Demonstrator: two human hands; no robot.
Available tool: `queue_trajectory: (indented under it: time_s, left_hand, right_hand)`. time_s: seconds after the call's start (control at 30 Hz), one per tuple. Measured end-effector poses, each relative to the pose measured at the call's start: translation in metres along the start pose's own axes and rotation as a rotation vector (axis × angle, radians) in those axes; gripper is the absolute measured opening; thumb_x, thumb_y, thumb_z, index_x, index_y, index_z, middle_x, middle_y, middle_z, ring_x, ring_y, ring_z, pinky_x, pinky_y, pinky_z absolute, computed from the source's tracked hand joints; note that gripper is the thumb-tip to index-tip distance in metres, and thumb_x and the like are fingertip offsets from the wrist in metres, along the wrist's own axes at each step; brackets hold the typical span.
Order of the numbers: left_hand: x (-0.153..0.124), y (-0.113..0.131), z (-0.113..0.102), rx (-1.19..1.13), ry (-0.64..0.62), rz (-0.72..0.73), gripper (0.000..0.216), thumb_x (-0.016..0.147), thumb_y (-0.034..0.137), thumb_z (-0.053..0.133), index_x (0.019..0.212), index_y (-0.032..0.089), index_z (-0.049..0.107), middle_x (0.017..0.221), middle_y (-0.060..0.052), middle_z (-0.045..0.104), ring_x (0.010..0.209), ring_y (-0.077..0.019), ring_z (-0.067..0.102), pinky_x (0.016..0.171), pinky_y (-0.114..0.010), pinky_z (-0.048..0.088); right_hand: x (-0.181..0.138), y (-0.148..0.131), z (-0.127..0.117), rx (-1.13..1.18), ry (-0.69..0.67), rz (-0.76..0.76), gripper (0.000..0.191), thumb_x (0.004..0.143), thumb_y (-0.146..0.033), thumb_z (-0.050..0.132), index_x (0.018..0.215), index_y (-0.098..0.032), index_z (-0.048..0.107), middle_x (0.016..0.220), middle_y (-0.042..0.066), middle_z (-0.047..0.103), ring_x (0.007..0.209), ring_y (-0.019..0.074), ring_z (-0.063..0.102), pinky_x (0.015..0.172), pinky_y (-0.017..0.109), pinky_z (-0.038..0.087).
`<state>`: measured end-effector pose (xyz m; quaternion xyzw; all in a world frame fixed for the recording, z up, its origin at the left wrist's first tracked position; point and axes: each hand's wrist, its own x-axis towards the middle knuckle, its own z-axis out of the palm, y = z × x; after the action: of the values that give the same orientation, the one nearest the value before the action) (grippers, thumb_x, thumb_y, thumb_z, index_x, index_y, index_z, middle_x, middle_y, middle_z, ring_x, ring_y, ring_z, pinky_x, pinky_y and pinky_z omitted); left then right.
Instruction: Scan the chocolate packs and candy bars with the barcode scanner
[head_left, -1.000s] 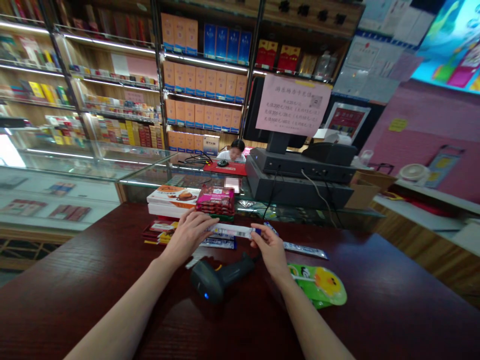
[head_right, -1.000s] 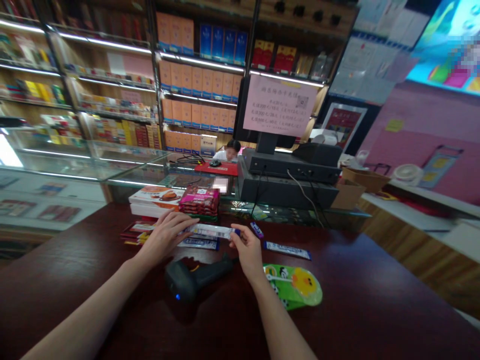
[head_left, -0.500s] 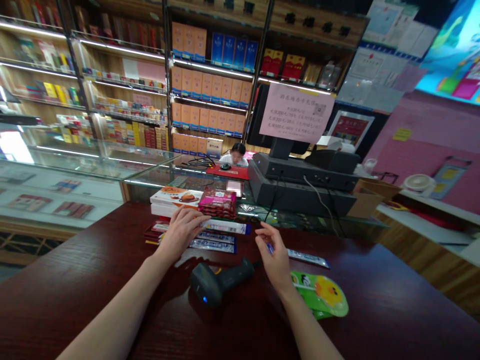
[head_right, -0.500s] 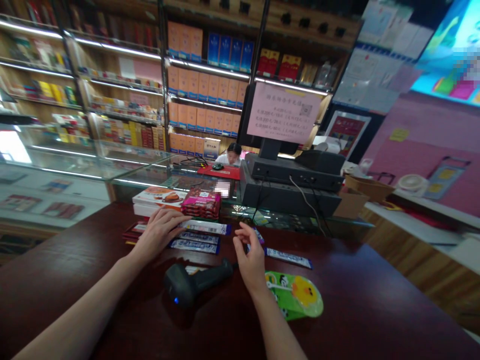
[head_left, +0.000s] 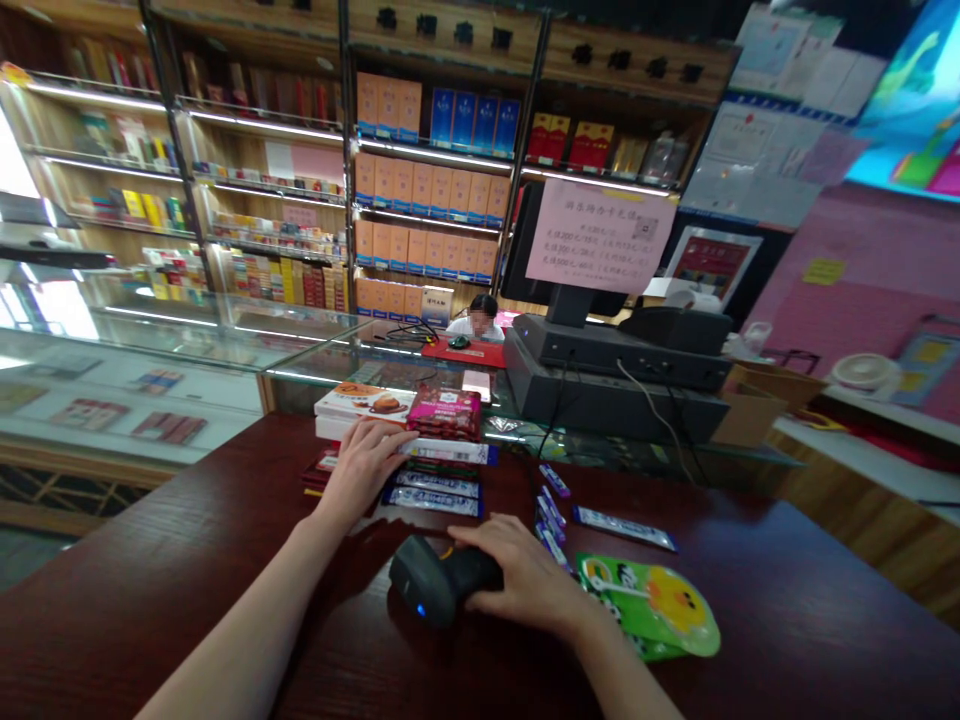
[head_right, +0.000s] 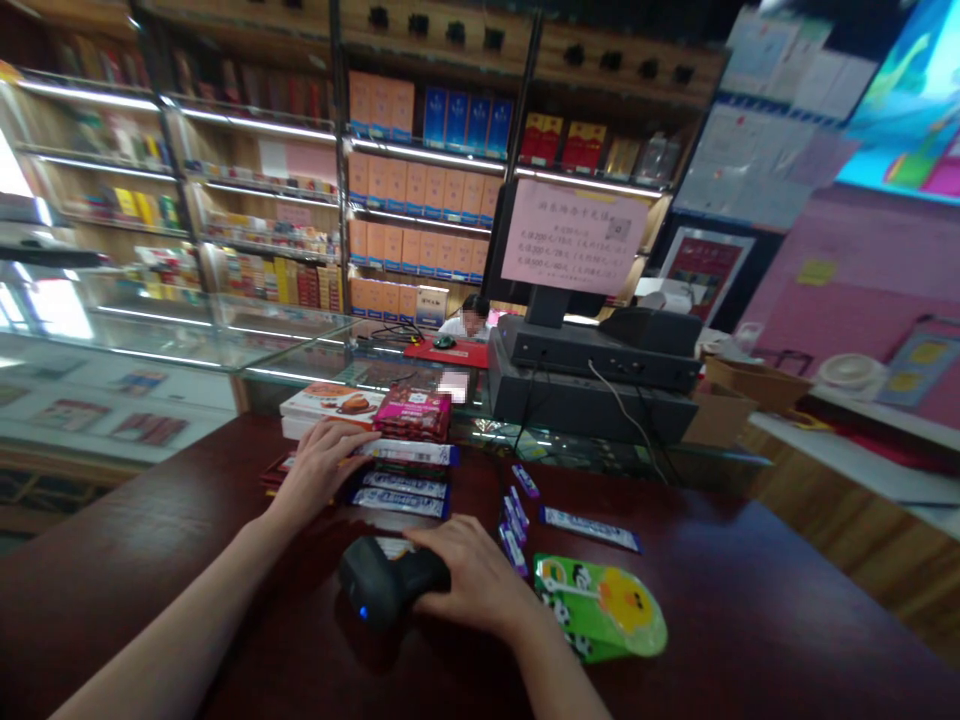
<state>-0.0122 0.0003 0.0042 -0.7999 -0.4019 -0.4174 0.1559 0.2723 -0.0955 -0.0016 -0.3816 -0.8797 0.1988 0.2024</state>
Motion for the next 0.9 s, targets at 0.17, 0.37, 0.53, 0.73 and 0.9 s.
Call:
queue_trajectory:
  time_s: [0.17, 0.37, 0.53, 0.73, 0.9]
  left_hand:
    - [0.000, 0.000, 0.000, 0.018, 0.008, 0.022, 0.033, 0.093, 0.026, 0.062, 0.126, 0.027, 0.065, 0.111, -0.006, 0.069, 0.107, -0.0245, 0.056, 0.106, -0.047, 0.040]
    - [0.000, 0.000, 0.000, 0.043, 0.019, 0.027, 0.032, 0.093, 0.027, 0.062, 0.126, 0.028, 0.065, 0.111, -0.005, 0.069, 0.107, -0.0249, 0.057, 0.103, -0.046, 0.041]
    - [0.001, 0.000, 0.000, 0.051, 0.031, 0.034, 0.032, 0.094, 0.028, 0.062, 0.125, 0.028, 0.066, 0.110, -0.006, 0.069, 0.107, -0.0249, 0.057, 0.105, -0.047, 0.041]
    - [0.001, -0.001, 0.000, 0.056, 0.049, 0.042, 0.032, 0.094, 0.029, 0.061, 0.125, 0.028, 0.066, 0.110, -0.006, 0.069, 0.106, -0.0247, 0.057, 0.105, -0.047, 0.041]
    - [0.001, -0.002, 0.000, 0.061, 0.052, 0.045, 0.033, 0.094, 0.030, 0.061, 0.127, 0.028, 0.065, 0.112, -0.006, 0.069, 0.108, -0.0249, 0.057, 0.106, -0.047, 0.041]
  right_hand:
    - [0.004, -0.002, 0.008, -0.013, 0.010, -0.053, 0.070, 0.077, -0.025, 0.076, 0.143, -0.028, 0.052, 0.131, 0.005, 0.067, 0.118, 0.0231, 0.060, 0.111, 0.040, 0.031]
    - [0.004, -0.003, 0.010, 0.005, 0.034, -0.069, 0.064, 0.081, -0.024, 0.074, 0.141, -0.029, 0.053, 0.131, 0.004, 0.067, 0.117, 0.0225, 0.060, 0.103, 0.037, 0.036]
    - [0.003, 0.000, 0.005, -0.012, 0.119, -0.036, 0.061, 0.085, -0.026, 0.073, 0.142, -0.031, 0.052, 0.131, 0.004, 0.067, 0.115, 0.0237, 0.061, 0.101, 0.039, 0.038]
    - [0.001, 0.008, -0.005, -0.014, 0.288, 0.002, 0.064, 0.085, -0.022, 0.072, 0.145, -0.031, 0.048, 0.139, 0.006, 0.062, 0.126, 0.0253, 0.056, 0.105, 0.042, 0.038]
    - [-0.002, 0.017, -0.011, -0.023, 0.399, 0.001, 0.064, 0.086, -0.020, 0.068, 0.146, -0.030, 0.048, 0.134, 0.007, 0.065, 0.120, 0.0252, 0.060, 0.100, 0.041, 0.042]
